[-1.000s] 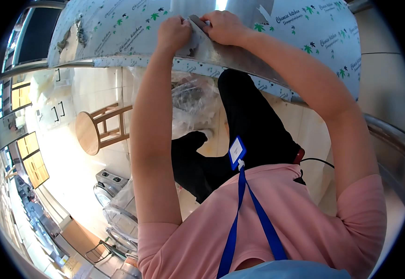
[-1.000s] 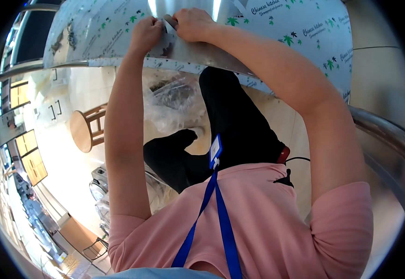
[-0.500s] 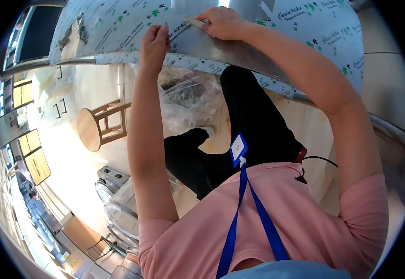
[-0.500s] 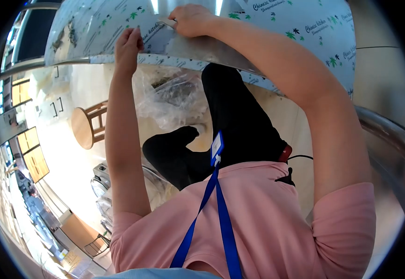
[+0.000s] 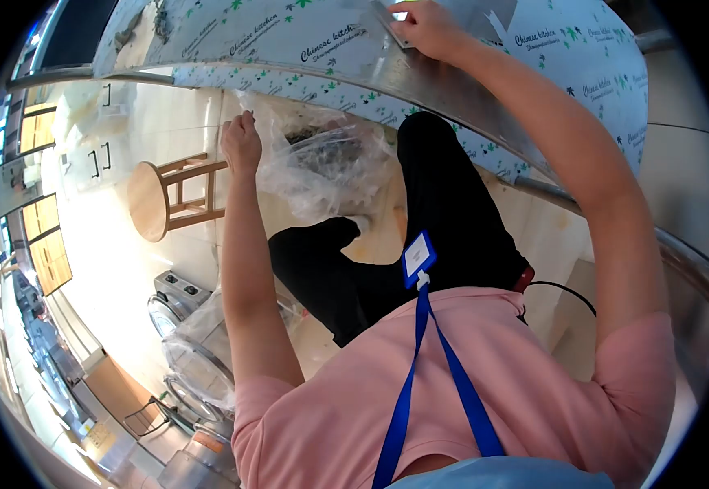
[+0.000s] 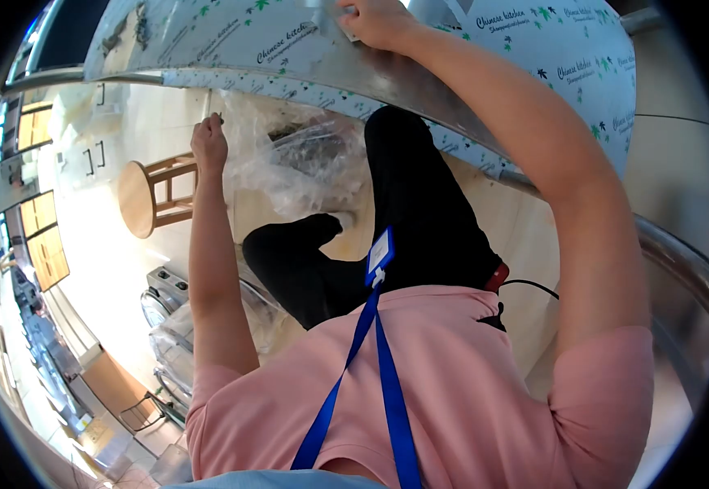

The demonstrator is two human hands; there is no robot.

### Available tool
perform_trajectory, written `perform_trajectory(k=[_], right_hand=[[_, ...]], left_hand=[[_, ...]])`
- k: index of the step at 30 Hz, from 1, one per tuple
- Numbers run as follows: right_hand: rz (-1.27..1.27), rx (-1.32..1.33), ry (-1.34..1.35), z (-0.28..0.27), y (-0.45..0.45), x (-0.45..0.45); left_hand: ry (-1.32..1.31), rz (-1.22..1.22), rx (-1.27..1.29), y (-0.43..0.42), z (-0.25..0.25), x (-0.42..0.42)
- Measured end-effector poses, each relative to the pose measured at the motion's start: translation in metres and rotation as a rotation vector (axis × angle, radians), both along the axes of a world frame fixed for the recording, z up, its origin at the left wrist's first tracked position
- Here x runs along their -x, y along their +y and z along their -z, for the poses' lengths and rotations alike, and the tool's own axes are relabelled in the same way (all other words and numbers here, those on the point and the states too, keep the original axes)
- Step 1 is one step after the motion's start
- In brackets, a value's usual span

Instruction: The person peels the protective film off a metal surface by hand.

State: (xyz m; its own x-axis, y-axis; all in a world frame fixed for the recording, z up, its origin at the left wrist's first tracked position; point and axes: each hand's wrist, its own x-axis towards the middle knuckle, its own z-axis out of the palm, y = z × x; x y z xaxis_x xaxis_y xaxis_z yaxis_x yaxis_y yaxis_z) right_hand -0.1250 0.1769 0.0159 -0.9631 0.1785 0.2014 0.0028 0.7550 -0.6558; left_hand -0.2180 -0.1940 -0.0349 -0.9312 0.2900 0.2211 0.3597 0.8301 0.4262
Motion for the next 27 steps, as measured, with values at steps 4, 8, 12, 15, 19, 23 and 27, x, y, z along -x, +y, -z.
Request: perform_trajectory(k=[4,8,12,15,19,23,27], right_hand=[[0.184,-0.269,0.018,0.002,-0.004,0.003],[0.138,-0.726,0.24,-0.032,-0.018,0.004],[-0.044,-0.462,-0.126,-0.035,-0.04,0.038],[0.076,-0.556,-0.171,-0.012,-0.046,0.059],[-0.016,-0.575,-0.065,0.0,-0.019,0.056],[-0.048,-0.556,-0.041,-0.012,-0.031,0.044],[-0.114,-0.389,0.129,-0.038,-0.054,0.033]], left_hand=[[-0.044,-0.012,-0.013,-0.007,-0.002,-0.013],[-0.15,-0.109,-0.075,-0.018,-0.001,-0.012],[-0.171,-0.184,-0.162,-0.028,0.007,-0.009],[-0.188,-0.18,-0.386,-0.037,0.019,-0.006],[-0.162,-0.2,-0.249,-0.051,0.024,0.003],[-0.032,-0.187,-0.174,-0.051,0.022,0.01],[-0.088,-0.226,-0.259,-0.045,0.022,0.02]])
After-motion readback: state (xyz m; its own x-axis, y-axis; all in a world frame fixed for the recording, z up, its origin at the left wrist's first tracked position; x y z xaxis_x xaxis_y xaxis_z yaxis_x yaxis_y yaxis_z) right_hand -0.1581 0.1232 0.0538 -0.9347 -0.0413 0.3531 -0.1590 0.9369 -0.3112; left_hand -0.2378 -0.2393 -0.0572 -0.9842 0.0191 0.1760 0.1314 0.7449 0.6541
